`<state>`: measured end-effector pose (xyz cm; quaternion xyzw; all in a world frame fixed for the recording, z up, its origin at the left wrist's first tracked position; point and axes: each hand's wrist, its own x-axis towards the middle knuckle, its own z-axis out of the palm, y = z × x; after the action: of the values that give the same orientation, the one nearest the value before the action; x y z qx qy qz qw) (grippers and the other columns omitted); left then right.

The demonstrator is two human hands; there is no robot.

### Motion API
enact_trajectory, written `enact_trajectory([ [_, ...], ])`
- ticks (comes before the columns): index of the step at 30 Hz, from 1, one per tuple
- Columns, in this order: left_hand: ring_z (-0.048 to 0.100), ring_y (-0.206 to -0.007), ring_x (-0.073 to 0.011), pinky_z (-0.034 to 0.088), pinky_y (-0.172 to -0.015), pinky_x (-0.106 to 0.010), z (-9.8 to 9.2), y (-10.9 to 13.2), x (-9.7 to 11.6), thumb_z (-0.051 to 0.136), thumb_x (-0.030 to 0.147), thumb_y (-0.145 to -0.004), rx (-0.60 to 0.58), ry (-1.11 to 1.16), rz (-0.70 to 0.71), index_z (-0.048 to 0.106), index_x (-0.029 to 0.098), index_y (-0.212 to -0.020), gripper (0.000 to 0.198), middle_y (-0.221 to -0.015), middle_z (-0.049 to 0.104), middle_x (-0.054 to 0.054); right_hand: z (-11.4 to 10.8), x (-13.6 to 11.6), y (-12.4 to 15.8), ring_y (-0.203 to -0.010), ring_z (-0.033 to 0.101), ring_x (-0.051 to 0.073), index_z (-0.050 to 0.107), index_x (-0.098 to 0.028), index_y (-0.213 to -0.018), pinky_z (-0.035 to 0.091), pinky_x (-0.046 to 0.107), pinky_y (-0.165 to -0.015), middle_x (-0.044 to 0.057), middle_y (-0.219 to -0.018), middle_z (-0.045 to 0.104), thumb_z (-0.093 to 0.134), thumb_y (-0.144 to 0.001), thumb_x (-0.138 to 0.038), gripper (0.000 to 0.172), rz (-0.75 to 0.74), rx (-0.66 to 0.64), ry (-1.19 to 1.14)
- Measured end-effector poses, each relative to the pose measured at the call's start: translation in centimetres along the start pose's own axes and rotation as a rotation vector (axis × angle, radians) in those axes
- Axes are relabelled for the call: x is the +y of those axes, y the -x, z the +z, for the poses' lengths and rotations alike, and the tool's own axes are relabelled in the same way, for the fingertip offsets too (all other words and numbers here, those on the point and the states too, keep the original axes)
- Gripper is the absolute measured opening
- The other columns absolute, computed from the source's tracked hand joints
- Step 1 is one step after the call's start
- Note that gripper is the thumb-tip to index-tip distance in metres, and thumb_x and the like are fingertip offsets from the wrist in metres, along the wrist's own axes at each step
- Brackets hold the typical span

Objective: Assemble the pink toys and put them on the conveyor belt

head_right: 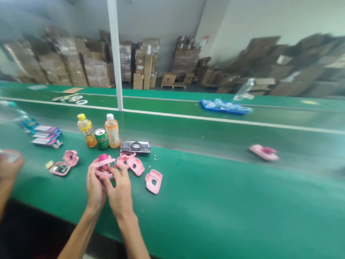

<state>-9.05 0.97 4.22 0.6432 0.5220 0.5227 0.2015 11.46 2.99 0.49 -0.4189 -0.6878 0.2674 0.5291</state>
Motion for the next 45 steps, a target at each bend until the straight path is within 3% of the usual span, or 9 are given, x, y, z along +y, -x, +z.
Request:
enact_trajectory([
  [10,0.069,-0.071,-0.0108,0.058,-0.071,-0.024,-7.1,-0.5,2.0,0.037,0.056,-0.104,0.016,-0.106,0.104,0.069,0.024,-0.108,0.045,-0.09,0.071,0.0,-0.9,3.0,1.6,-0.124,0.063,0.026,0.07,-0.017,-0.113,0.056,0.044,-0.104,0.018,-0.132,0.063,0.059,-0.098,-0.026,0.021,-0.084,0.151,0.102],
  [20,0.066,-0.107,-0.0236,0.059,-0.09,-0.045,12.0,1.4,-0.6,0.059,0.041,-0.099,0.138,0.295,-0.25,0.058,0.018,-0.131,0.04,-0.127,0.064,-0.011,-0.9,3.0,1.3,-0.107,0.069,0.023,0.059,-0.017,-0.127,0.061,0.038,-0.09,0.014,-0.121,0.069,0.068,-0.092,-0.028,0.038,0.104,0.154,-0.114],
  [25,0.071,-0.104,-0.0207,0.059,-0.091,-0.041,15.0,1.5,-1.0,0.028,0.056,-0.105,0.27,0.555,-0.49,0.037,0.023,-0.135,0.046,-0.114,0.067,-0.01,-0.7,2.0,0.2,-0.104,0.068,0.023,0.067,-0.018,-0.106,0.06,0.034,-0.086,0.01,-0.11,0.071,0.068,-0.09,-0.032,0.021,0.237,0.036,-0.209],
  [29,0.071,-0.107,-0.0261,0.058,-0.094,-0.044,13.5,4.1,-0.4,0.044,0.061,-0.099,0.256,0.638,-0.577,0.043,0.021,-0.132,0.052,-0.114,0.069,-0.013,-1.8,0.7,1.6,-0.092,0.073,0.022,0.064,-0.019,-0.094,0.06,0.032,-0.084,0.007,-0.099,0.075,0.067,-0.091,-0.04,0.022,0.425,-0.167,-0.294],
  [33,0.043,-0.146,-0.0329,0.035,-0.121,-0.05,9.7,8.6,-1.8,0.044,0.061,-0.098,0.077,0.313,-0.399,0.049,0.024,-0.143,0.058,-0.156,0.046,-0.017,-8.5,3.0,2.8,-0.089,0.073,0.024,0.068,-0.021,-0.092,0.06,0.031,-0.082,0.008,-0.098,0.076,0.065,-0.089,-0.056,0.035,0.424,-0.328,-0.122],
  [35,0.038,-0.149,-0.0349,0.032,-0.122,-0.054,6.5,9.7,-3.8,0.051,0.055,-0.097,0.021,-0.02,-0.276,0.05,0.026,-0.144,0.055,-0.158,0.044,-0.015,-13.1,6.1,-0.1,-0.088,0.072,0.025,0.069,-0.022,-0.093,0.059,0.032,-0.081,0.008,-0.097,0.076,0.065,-0.085,-0.063,0.042,0.334,-0.206,0.129],
  [38,0.048,-0.138,-0.0365,0.036,-0.117,-0.059,0.9,8.5,-7.9,0.055,0.051,-0.095,0.331,-0.479,-0.15,0.051,0.02,-0.138,0.053,-0.142,0.056,-0.018,-17.9,11.2,-8.3,-0.079,0.069,0.026,0.067,-0.021,-0.088,0.055,0.035,-0.075,0.01,-0.085,0.073,0.059,-0.077,-0.076,0.057,0.204,0.042,0.58],
  [41,0.042,-0.141,-0.0417,0.033,-0.117,-0.06,-3.6,5.0,-12.1,0.053,0.057,-0.093,0.443,-0.741,-0.101,0.046,0.008,-0.143,0.07,-0.145,0.051,-0.026,-18.8,15.7,-15.9,-0.075,0.063,0.025,0.06,-0.019,-0.079,0.051,0.038,-0.073,0.012,-0.08,0.067,0.049,-0.084,-0.075,0.057,0.187,0.158,0.737],
  [45,0.038,-0.143,-0.0479,0.036,-0.11,-0.067,-5.6,1.9,-15.8,0.043,0.054,-0.094,0.248,-0.867,-0.203,0.051,0.006,-0.141,0.068,-0.148,0.052,-0.027,-17.6,19.6,-19.9,-0.068,0.057,0.013,0.061,-0.016,-0.092,0.05,0.03,-0.068,0.001,-0.082,0.062,0.057,-0.097,-0.057,0.041,0.158,0.194,0.822],
])
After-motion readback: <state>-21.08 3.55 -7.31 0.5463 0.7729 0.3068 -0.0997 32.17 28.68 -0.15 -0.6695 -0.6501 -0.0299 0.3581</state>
